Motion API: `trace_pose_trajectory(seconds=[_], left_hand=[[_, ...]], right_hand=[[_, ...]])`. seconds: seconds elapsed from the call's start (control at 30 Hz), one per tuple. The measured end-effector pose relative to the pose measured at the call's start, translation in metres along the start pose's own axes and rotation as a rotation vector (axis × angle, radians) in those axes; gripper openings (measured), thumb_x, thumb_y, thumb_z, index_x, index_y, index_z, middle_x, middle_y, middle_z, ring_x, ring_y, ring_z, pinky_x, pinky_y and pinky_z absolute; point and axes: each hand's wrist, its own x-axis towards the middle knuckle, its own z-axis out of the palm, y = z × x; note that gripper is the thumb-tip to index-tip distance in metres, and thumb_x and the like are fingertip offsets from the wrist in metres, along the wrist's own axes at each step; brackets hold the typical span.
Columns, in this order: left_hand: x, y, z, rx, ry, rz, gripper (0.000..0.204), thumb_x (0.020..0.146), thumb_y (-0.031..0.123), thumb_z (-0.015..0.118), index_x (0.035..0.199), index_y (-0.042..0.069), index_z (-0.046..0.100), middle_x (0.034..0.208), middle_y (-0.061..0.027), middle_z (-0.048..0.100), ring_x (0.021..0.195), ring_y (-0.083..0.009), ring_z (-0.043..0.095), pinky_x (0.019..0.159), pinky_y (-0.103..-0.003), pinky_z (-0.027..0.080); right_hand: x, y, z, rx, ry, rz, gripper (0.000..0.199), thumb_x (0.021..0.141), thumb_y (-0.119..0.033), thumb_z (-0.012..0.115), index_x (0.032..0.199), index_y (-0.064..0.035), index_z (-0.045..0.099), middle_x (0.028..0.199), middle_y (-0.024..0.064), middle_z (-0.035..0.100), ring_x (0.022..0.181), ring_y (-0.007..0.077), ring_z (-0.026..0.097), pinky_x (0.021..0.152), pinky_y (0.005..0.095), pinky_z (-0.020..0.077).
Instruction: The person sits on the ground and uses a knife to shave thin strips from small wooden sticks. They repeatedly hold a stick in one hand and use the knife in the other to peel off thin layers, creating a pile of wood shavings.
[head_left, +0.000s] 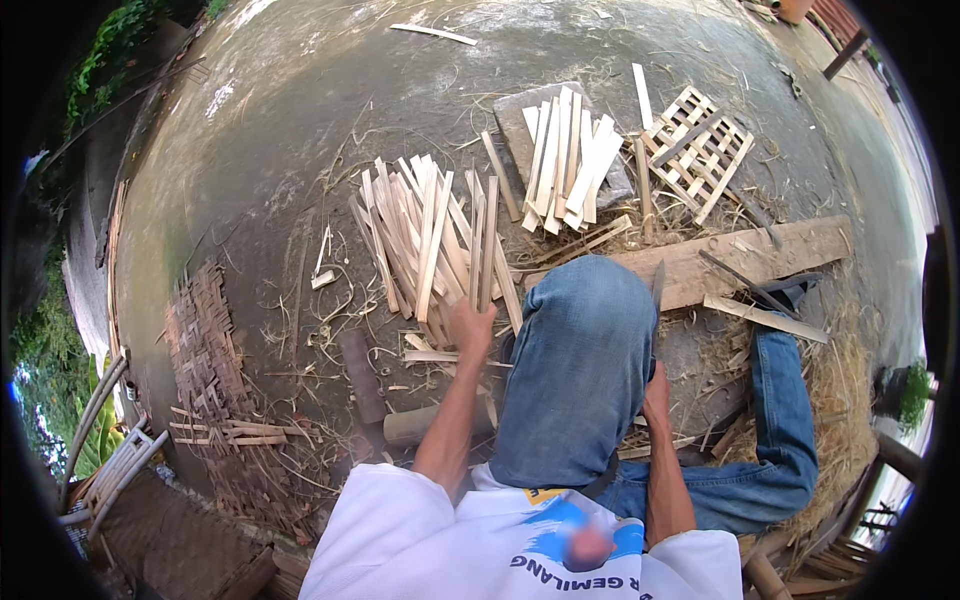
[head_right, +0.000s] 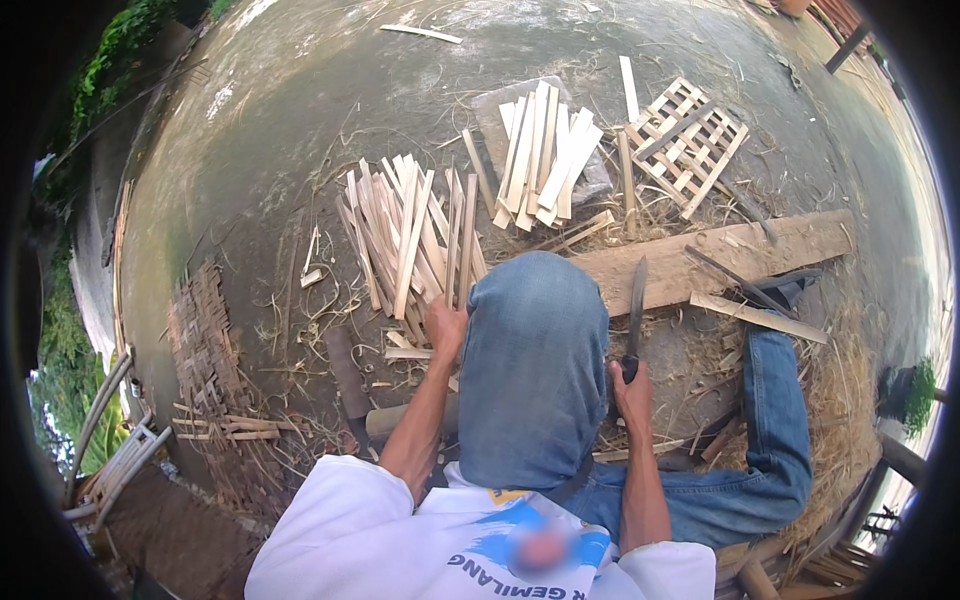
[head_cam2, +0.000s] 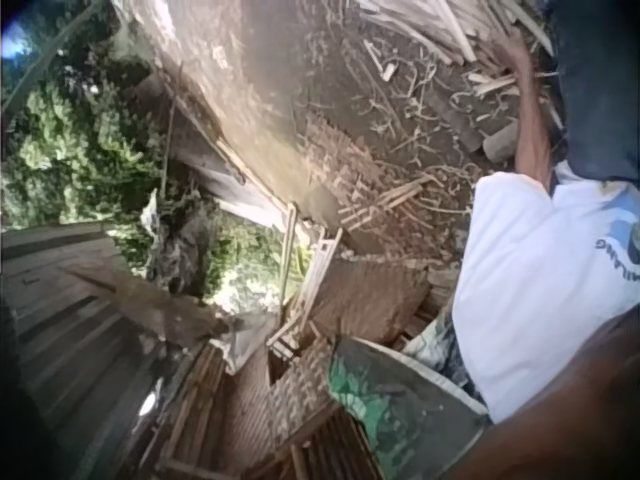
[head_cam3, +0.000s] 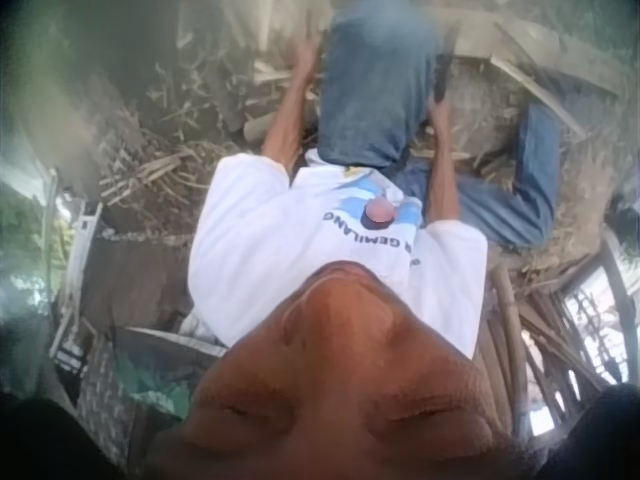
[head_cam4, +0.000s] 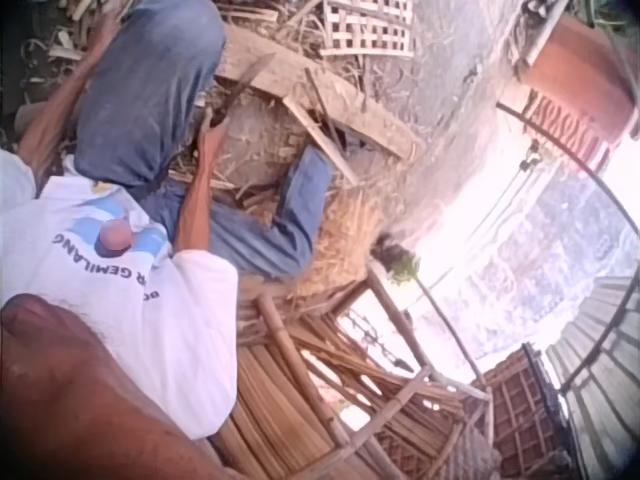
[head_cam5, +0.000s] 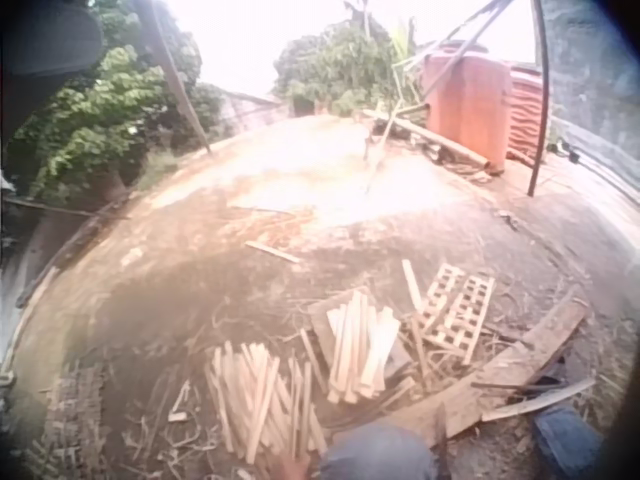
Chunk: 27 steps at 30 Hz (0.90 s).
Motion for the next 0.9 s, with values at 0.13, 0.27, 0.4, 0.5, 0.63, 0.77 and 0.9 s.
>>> trace_pose_trajectory(seconds=[0.13,0.27,0.4,0.5,0.63,0.77,0.9], left_hand=[[0.004,0.017,-0.007,-0.205,-0.130,-0.153,0.053,0.080,0.033,0.076,0.109,-0.008,0.063,0.097,-0.0269,0.071,0.089,-0.0426,0.069,0.082,-0.050,0.053],[0.015,0.017,0.012,-0.167,-0.130,-0.146,0.064,0.082,0.038,0.074,0.121,-0.009,0.054,0.099,-0.0291,0.070,0.094,-0.0445,0.069,0.085,-0.049,0.053],[0.019,0.032,0.023,0.032,-0.236,-0.189,0.066,0.087,0.039,0.072,0.127,-0.008,0.050,0.104,-0.0284,0.070,0.096,-0.0424,0.068,0.087,-0.048,0.053],[0.018,0.039,0.023,0.060,-0.264,-0.178,0.064,0.089,0.038,0.070,0.130,-0.007,0.049,0.105,-0.0271,0.069,0.098,-0.0399,0.068,0.088,-0.047,0.052],[0.011,0.041,0.015,0.019,-0.285,-0.129,0.063,0.092,0.037,0.068,0.134,-0.006,0.049,0.108,-0.0255,0.068,0.099,-0.0364,0.067,0.089,-0.045,0.052],[-0.001,0.044,-0.003,-0.127,-0.308,-0.017,0.062,0.095,0.036,0.065,0.138,-0.005,0.048,0.110,-0.0238,0.067,0.101,-0.0330,0.066,0.090,-0.044,0.051],[-0.008,0.059,-0.054,-0.330,-0.340,0.142,0.060,0.099,0.035,0.063,0.142,-0.004,0.047,0.113,-0.0222,0.066,0.102,-0.0295,0.066,0.090,-0.043,0.051]], right_hand=[[0.000,0.001,-0.002,0.037,0.007,-0.018,0.048,0.093,-0.043,0.070,0.111,0.0011,0.060,0.096,0.0227,0.069,0.091,0.0366,0.068,0.084,0.0443,0.0507],[0.000,-0.005,-0.003,0.024,-0.009,-0.001,0.047,0.093,-0.041,0.071,0.110,0.0005,0.060,0.094,0.0219,0.069,0.090,0.0363,0.068,0.082,0.0440,0.0507],[0.000,-0.004,-0.004,0.027,-0.011,0.025,0.046,0.092,-0.041,0.072,0.110,-0.0003,0.061,0.094,0.0220,0.069,0.090,0.0373,0.068,0.082,0.0445,0.0507],[0.001,0.001,0.000,0.031,0.001,0.038,0.046,0.092,-0.041,0.072,0.110,-0.0005,0.061,0.095,0.0228,0.069,0.091,0.0388,0.068,0.083,0.0451,0.0506],[-0.001,0.001,-0.001,0.028,0.000,0.064,0.048,0.090,-0.042,0.073,0.111,-0.0006,0.061,0.097,0.0243,0.069,0.093,0.0412,0.068,0.084,0.0467,0.0505],[0.000,-0.003,-0.008,-0.033,-0.003,0.140,0.053,0.088,-0.044,0.074,0.112,0.0015,0.061,0.100,0.0271,0.069,0.096,0.0444,0.067,0.085,0.0501,0.0512],[-0.001,-0.004,-0.009,-0.218,0.034,0.169,0.064,0.088,-0.049,0.071,0.124,0.0020,0.058,0.125,0.0251,0.059,0.118,0.0430,0.059,0.095,0.0548,0.0487]])
